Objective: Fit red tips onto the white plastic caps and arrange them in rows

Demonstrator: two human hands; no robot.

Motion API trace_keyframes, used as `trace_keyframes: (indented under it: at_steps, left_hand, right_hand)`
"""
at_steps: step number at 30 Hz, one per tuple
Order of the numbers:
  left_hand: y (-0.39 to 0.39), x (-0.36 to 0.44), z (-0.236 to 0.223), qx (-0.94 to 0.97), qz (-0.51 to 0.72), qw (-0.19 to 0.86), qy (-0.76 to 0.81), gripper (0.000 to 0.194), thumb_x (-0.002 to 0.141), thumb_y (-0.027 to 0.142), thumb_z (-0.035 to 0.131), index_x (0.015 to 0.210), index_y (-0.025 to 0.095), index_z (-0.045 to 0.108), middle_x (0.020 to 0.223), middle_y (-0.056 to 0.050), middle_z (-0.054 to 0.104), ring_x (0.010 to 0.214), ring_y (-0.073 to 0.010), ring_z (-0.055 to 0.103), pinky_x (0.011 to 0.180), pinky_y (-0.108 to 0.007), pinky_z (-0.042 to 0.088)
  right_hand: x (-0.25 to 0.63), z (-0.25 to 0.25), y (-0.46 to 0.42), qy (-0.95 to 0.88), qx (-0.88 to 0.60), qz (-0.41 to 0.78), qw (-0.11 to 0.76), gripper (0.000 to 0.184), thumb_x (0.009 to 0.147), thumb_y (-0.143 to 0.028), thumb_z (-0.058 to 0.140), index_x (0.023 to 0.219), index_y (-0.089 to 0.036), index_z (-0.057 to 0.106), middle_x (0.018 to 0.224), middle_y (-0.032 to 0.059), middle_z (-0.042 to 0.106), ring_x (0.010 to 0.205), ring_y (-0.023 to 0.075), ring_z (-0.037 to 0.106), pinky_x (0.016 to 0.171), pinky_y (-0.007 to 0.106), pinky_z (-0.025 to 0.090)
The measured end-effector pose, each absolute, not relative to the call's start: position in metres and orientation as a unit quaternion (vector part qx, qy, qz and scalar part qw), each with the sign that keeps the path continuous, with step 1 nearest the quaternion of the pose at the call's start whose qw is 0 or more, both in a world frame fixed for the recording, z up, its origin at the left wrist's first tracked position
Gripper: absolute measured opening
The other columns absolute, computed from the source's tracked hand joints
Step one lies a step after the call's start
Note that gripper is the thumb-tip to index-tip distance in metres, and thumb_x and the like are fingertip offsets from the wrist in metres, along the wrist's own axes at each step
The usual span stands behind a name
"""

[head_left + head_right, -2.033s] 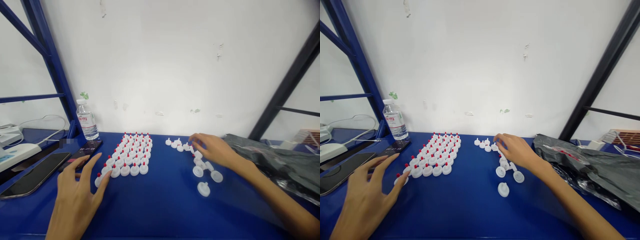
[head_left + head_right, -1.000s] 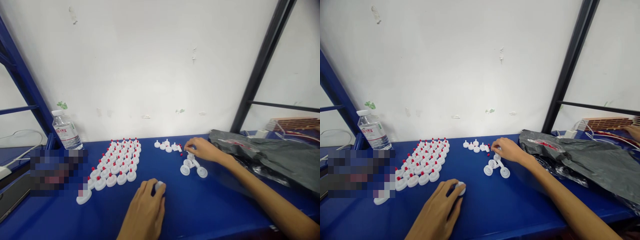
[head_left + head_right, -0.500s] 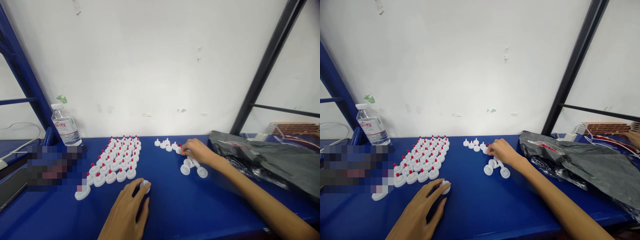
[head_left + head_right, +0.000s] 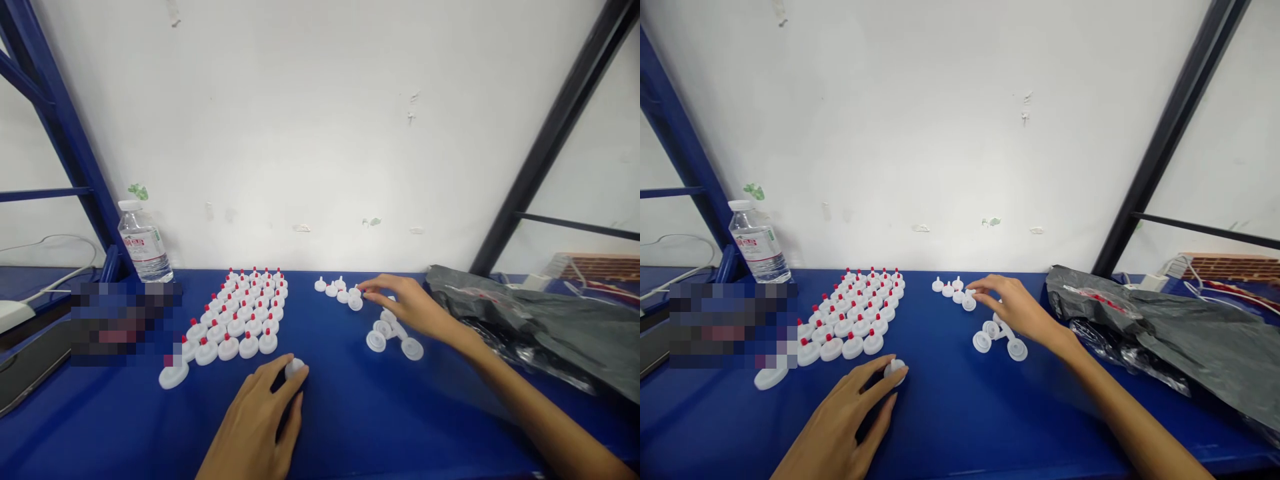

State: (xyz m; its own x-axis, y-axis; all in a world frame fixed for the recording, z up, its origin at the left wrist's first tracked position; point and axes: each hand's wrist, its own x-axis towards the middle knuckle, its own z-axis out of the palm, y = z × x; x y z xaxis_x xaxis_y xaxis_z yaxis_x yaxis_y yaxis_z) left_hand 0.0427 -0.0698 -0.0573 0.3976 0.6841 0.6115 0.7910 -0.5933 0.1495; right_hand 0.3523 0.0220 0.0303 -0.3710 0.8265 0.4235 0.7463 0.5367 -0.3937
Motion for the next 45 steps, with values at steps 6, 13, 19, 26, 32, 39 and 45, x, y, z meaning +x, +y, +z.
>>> trace_keyframes:
  at_steps: [6,13,19,26,32,39,45]
  left_hand:
    - [-0.071,0.045,-0.051,-0.844,-0.313,0.088,-0.426,0.036,0.093,0.018,0.05,0.125,0.026,0.065,0.126,-0.008,0.068,0.112,-0.0234,0.068,0.092,-0.037,0.06]
    - [-0.072,0.047,-0.046,-0.858,-0.296,0.053,-0.416,0.042,0.094,0.015,0.047,0.132,0.023,0.06,0.127,-0.009,0.067,0.111,-0.0237,0.066,0.09,-0.04,0.06]
    - [-0.074,0.048,-0.046,-0.852,-0.299,0.034,-0.428,0.044,0.093,0.013,0.045,0.133,0.024,0.06,0.128,-0.01,0.066,0.111,-0.0245,0.066,0.09,-0.042,0.06]
    - [-0.078,0.05,-0.038,-0.846,-0.288,-0.008,-0.448,0.044,0.093,0.012,0.045,0.131,0.026,0.061,0.128,-0.01,0.066,0.111,-0.0255,0.065,0.091,-0.046,0.058]
    - [-0.079,0.05,-0.044,-0.83,-0.31,-0.027,-0.464,0.042,0.093,0.013,0.044,0.129,0.028,0.061,0.128,-0.007,0.066,0.111,-0.0241,0.066,0.096,-0.047,0.055]
    - [-0.086,0.047,-0.037,-0.75,-0.445,0.025,-0.489,0.022,0.092,0.014,0.042,0.081,0.02,0.061,0.083,-0.004,0.065,0.067,-0.0137,0.064,0.057,-0.025,0.05]
    - [-0.094,0.056,-0.046,-0.854,-0.379,0.199,-0.295,0.031,0.081,0.008,0.048,0.053,0.022,0.049,0.048,0.002,0.046,0.037,-0.0115,0.041,0.037,-0.031,0.026]
  right_hand:
    - [0.27,0.027,-0.012,-0.794,-0.385,0.251,0.397,0.012,0.087,-0.034,0.073,0.091,-0.024,0.078,0.094,0.0002,0.078,0.091,0.0189,0.072,0.084,0.029,0.053]
    - [0.236,0.0,-0.02,-0.82,-0.37,0.258,0.352,0.008,0.087,-0.023,0.074,0.092,-0.026,0.079,0.09,-0.0035,0.078,0.084,0.0155,0.071,0.081,0.027,0.05]
    - [0.234,-0.007,-0.02,-0.813,-0.358,0.273,0.369,0.008,0.088,-0.025,0.073,0.091,-0.027,0.079,0.09,-0.0036,0.078,0.084,0.016,0.072,0.08,0.026,0.05]
    - [0.23,-0.015,-0.02,-0.806,-0.357,0.298,0.366,0.01,0.09,-0.028,0.07,0.093,-0.028,0.079,0.092,-0.0022,0.079,0.084,0.0175,0.073,0.079,0.027,0.053]
    - [0.233,-0.019,-0.021,-0.799,-0.36,0.317,0.362,0.011,0.09,-0.031,0.07,0.092,-0.026,0.08,0.093,-0.0005,0.079,0.085,0.0186,0.073,0.079,0.028,0.054]
    - [0.226,-0.019,-0.017,-0.779,-0.375,0.361,0.35,0.019,0.088,-0.041,0.07,0.09,-0.025,0.081,0.091,0.0019,0.08,0.087,0.0225,0.074,0.077,0.031,0.056]
    - [0.186,-0.021,-0.005,-0.798,-0.316,0.381,0.343,0.019,0.085,-0.042,0.074,0.09,-0.025,0.081,0.091,0.0015,0.08,0.084,0.021,0.074,0.075,0.03,0.055]
